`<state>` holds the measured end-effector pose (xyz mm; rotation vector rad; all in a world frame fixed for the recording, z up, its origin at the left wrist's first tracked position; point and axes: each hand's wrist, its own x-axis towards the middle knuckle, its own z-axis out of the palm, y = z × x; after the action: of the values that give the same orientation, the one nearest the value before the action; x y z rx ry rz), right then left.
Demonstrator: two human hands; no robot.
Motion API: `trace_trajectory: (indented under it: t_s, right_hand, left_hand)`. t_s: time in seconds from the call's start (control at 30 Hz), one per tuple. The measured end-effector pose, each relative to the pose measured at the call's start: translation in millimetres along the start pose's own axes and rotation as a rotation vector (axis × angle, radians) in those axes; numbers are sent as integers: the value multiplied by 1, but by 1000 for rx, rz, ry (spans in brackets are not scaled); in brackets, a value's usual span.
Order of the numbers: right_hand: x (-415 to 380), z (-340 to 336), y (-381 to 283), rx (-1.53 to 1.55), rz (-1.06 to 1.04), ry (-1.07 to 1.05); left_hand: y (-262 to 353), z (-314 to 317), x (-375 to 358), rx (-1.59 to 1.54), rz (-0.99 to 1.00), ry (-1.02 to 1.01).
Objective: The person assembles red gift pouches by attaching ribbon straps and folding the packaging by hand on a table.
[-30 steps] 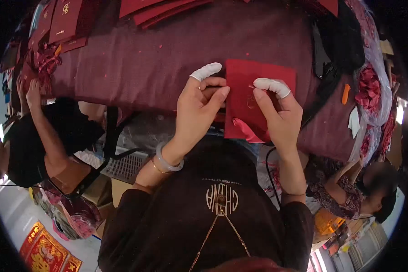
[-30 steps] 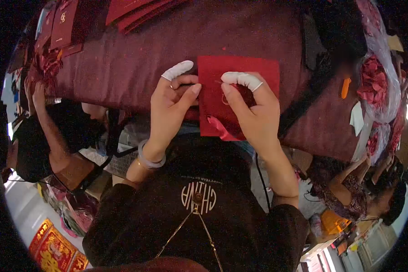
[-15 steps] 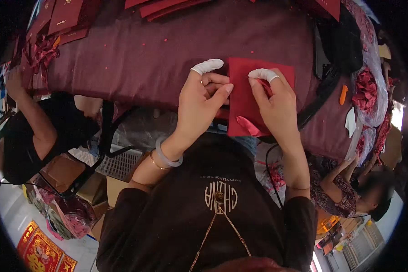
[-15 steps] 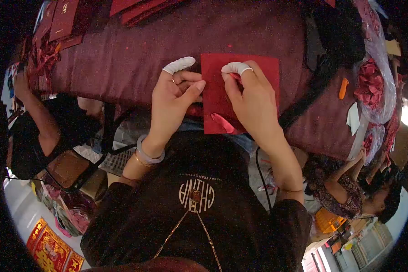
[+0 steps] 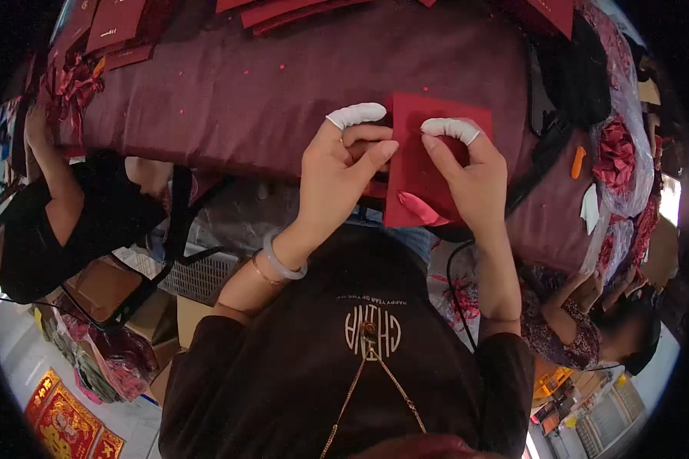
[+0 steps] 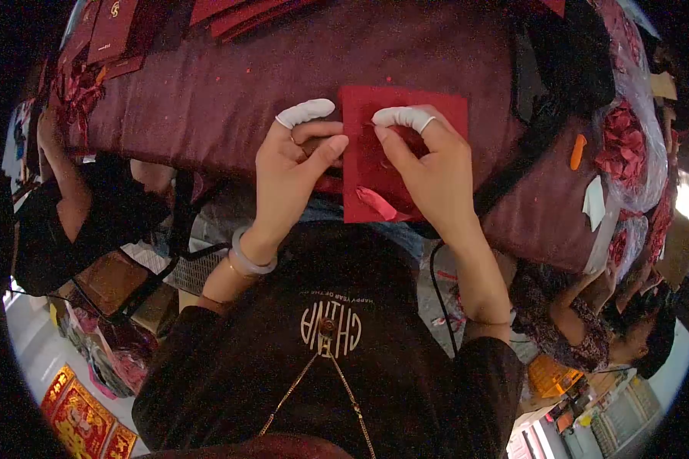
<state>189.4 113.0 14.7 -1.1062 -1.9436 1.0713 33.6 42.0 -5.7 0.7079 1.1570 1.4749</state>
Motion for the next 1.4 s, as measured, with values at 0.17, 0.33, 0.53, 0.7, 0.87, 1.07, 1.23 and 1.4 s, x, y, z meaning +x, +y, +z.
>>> trace_trajectory:
  t_s: [0.17, 0.33, 0.53, 0.7, 0.87, 1.07, 1.23, 1.4]
  right_hand:
    - [2, 1, -6, -22, 51, -42]
    - [1, 5, -7, -260, -183, -42]
    - [1, 7, -5, -607, -407, -106]
    - [11, 5, -2, -537, -354, -209]
    - [13, 0, -3, -237, -114, -259]
    - [3, 10, -6, -534, -314, -137]
    - [4, 8, -6, -769, -585, -187]
    - [18, -3, -2, -710, -745, -257]
  left_hand:
    - [-7, -1, -3, -4, 90, -7]
    - [-7, -1, -4, 16, 104, 13]
    - [-7, 3, -3, 30, 61, 35]
    - [-7, 2, -3, 69, 83, 41]
    - [-9, 2, -4, 51, 100, 60]
    - [-6, 3, -2, 25, 64, 59]
    - [-9, 5, -4, 100, 101, 63]
    - [-7, 5, -7, 40, 111, 76]
